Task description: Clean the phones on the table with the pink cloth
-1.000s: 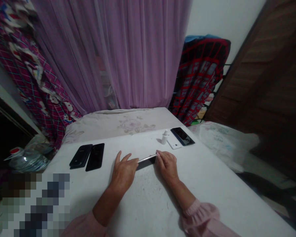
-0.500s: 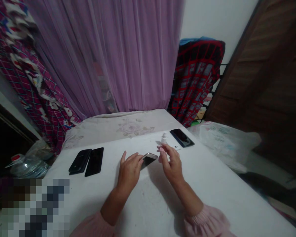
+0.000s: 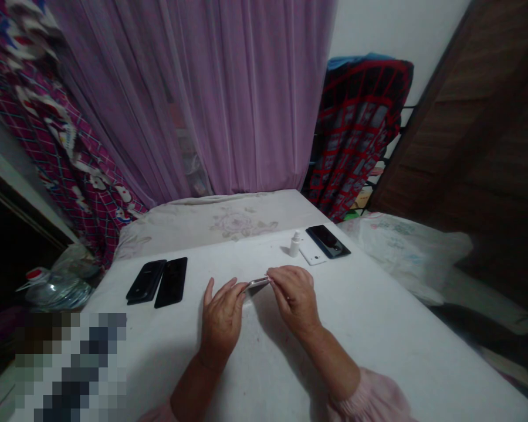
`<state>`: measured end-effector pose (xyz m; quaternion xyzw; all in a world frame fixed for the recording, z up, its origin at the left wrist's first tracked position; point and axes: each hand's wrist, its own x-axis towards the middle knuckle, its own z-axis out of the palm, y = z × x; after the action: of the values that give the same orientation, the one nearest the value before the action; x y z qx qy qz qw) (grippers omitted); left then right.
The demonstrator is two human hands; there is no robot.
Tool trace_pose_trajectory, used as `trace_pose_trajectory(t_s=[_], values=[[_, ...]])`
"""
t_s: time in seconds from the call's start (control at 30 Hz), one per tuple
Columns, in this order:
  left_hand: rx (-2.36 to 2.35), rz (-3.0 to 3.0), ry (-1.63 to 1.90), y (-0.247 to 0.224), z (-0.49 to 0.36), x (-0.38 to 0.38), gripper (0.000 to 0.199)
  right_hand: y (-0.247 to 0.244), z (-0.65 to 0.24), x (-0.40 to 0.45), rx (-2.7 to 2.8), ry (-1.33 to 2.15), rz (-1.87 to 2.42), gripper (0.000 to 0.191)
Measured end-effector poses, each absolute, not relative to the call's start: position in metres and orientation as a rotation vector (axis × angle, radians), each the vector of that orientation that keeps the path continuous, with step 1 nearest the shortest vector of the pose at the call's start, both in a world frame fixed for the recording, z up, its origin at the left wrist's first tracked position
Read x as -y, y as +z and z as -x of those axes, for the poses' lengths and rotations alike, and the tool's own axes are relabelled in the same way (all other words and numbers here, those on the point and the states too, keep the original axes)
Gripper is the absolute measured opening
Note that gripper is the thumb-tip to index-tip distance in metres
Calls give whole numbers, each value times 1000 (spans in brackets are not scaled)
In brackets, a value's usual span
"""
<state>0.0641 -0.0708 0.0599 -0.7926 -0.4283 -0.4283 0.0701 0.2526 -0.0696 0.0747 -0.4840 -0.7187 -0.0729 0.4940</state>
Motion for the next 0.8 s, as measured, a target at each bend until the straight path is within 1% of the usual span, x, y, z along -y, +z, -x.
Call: trace_pose_trajectory(t_s=[0.23, 0.43, 0.67, 0.8], values=[[1280, 2353, -1236, 61, -61, 73, 26, 86, -233, 72, 1817, -225, 1094, 26], [1281, 2358, -1192, 55, -58, 75, 26, 69, -249, 64, 1826, -347, 1141, 26], [1244, 2361, -1218, 53, -61, 74, 25, 73, -234, 70, 1779, -302, 1067, 28], [1258, 2349, -1241, 53, -62, 73, 24, 63, -242, 63, 1783, -326, 1104, 27]])
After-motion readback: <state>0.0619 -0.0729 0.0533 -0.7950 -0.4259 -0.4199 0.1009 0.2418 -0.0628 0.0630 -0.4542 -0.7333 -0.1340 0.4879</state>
